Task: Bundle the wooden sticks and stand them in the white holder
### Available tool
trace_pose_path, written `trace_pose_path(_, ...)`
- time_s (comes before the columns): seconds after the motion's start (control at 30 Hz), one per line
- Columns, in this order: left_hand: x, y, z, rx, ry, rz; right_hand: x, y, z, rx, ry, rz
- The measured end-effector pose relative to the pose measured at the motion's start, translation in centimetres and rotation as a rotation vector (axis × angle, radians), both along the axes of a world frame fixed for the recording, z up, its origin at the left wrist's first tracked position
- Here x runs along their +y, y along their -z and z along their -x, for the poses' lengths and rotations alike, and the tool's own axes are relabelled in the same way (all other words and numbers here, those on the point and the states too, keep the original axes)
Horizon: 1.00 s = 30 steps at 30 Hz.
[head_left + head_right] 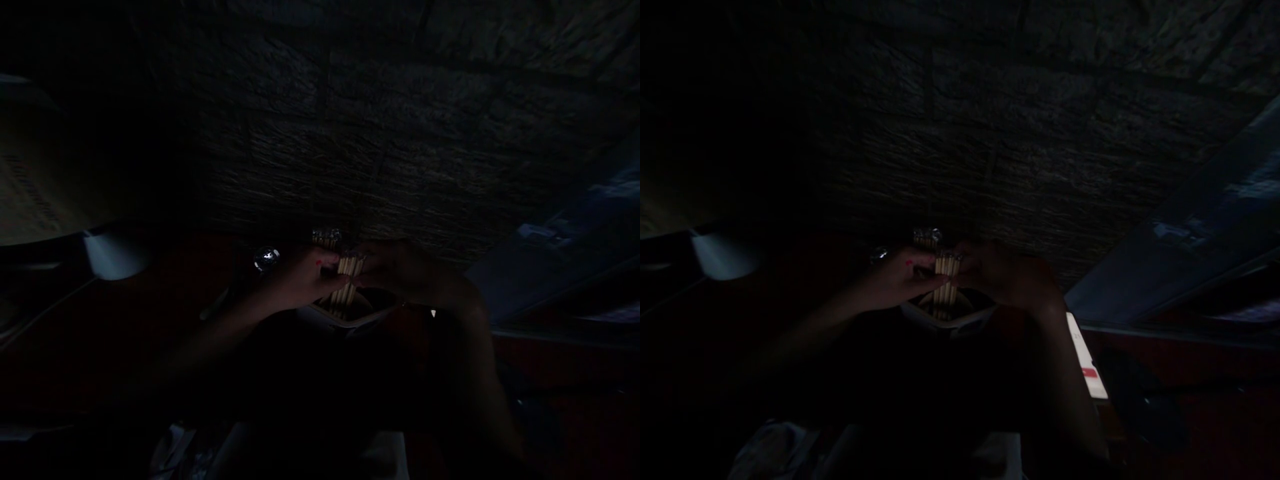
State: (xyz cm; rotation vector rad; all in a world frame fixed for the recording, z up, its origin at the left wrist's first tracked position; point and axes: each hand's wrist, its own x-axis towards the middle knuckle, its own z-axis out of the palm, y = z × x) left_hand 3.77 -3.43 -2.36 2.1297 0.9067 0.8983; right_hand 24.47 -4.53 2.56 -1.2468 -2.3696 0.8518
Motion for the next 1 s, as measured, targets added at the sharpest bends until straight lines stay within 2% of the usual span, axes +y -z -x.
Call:
trace_pose_path(0.13, 0.1, 0.1, -0.1, 0.02, -0.015, -0.023, 0.0, 0.0, 0.0, 0.054, 0.003, 0.034)
trace_pose_path(0.3, 0.0, 0.3, -0.3, -0.016, -0.022, 0.021, 0.4, 0.3, -0.2, 0.147, 0.011, 0.123)
trace_pose_path(0.5, -0.1, 0.3, -0.1, -0.03, 0.055, 0.098, -0.1, 2.3, -0.9, 0.334, 0.002, 0.281)
trace_pose_path(0.6, -0.6, -0.1, 0.2, -0.05, 0.063, 0.136, -1.0, 3.6, -1.3, 0.451, 0.055, 0.284)
trace_pose_path(0.7, -1.5, 0.2, 0.8, -0.067, -0.063, 0.133, -1.8, 4.5, -1.5, 0.576, 0.106, 0.176)
trace_pose_path(0.83, -3.5, 2.4, 1.7, -0.085, -0.328, -0.014, -2.5, 5.3, -1.0, 0.622, 0.193, -0.017)
trace_pose_path(0.9, -4.5, 3.6, 1.8, -0.179, -0.439, -0.113, -2.7, 5.7, -0.7, 0.617, 0.185, -0.039)
trace_pose_path(1.0, -5.5, 4.2, 1.4, -0.305, -0.5, -0.157, -2.5, 6.1, -0.1, 0.623, 0.166, -0.031)
